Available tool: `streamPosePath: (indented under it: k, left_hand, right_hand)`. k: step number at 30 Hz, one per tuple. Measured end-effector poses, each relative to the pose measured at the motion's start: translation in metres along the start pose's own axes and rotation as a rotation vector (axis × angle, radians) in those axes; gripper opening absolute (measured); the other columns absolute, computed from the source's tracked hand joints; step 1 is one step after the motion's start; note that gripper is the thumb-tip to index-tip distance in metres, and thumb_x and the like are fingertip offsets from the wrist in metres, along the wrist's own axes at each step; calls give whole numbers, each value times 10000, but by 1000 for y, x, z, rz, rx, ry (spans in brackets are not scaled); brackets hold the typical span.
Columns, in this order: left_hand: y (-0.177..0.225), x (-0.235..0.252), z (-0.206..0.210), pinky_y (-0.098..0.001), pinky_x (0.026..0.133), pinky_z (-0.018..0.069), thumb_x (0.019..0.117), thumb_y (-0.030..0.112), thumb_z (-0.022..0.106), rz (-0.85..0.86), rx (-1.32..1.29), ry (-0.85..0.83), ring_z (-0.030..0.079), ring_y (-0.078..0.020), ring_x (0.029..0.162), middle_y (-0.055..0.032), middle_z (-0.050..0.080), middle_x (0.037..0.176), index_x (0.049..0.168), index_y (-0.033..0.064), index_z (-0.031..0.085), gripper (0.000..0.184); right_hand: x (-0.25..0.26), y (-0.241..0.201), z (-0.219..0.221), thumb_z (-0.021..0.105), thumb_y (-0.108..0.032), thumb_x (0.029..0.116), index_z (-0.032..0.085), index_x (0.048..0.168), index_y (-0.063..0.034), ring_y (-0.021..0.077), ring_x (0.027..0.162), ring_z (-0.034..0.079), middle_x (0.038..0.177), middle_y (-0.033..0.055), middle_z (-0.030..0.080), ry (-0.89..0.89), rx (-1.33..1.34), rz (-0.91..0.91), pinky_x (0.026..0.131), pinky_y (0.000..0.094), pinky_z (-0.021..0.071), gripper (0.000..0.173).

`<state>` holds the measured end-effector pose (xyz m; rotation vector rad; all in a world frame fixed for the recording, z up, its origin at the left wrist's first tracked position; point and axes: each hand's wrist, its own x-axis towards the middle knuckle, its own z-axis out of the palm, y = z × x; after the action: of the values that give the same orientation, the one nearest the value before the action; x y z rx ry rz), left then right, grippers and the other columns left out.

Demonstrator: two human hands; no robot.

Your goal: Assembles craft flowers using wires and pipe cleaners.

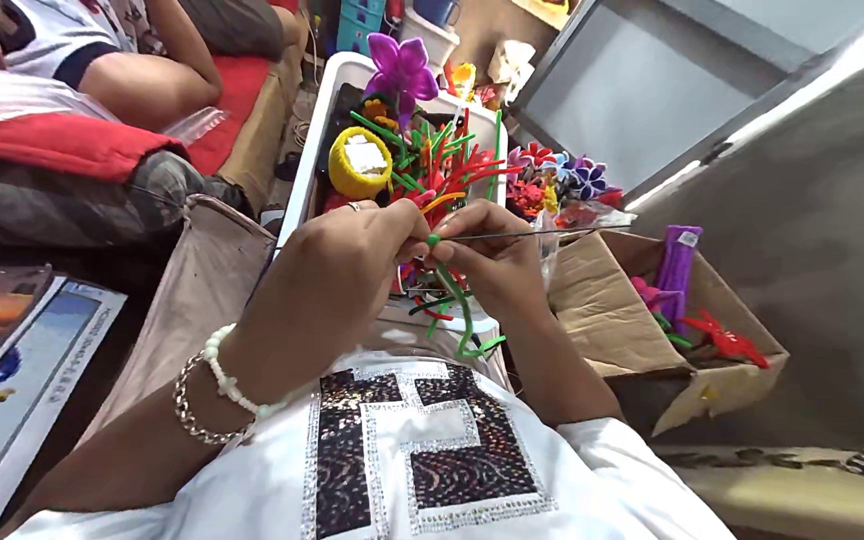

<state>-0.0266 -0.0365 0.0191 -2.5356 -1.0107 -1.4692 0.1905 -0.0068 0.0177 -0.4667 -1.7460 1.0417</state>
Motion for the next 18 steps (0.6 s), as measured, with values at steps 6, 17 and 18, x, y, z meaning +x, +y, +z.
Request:
streamPosePath:
  k: [6, 17, 18]
  left_hand:
    - [4, -3, 4, -291, 645, 486, 1024, 105, 571, 82, 30, 43, 617, -173, 724, -69, 676, 816, 1025, 37, 717, 161]
    - [-15, 5, 4, -368, 720, 540, 1019, 67, 547, 85, 60, 0, 668, -243, 803, -104, 717, 905, 1246, 66, 725, 289]
    - [-18, 5, 2, -395, 748, 551, 1003, 40, 535, 76, 88, -7, 688, -268, 851, -114, 729, 942, 1247, 75, 729, 313]
  right_hand:
    - [-5, 2, 5, 745, 48, 861, 711, 973, -55, 72, 736, 695, 936, 29, 727, 54, -28, -48, 648, 241, 616, 156]
    - [-11, -3, -10, 629, -11, 968, 620, 1170, -1, 82, 745, 685, 943, 46, 715, -182, -102, 244, 680, 246, 607, 203]
    - [-13, -8, -13, 588, -47, 1011, 627, 1168, 18, 72, 714, 672, 936, 57, 714, -243, -198, 241, 644, 229, 594, 174]
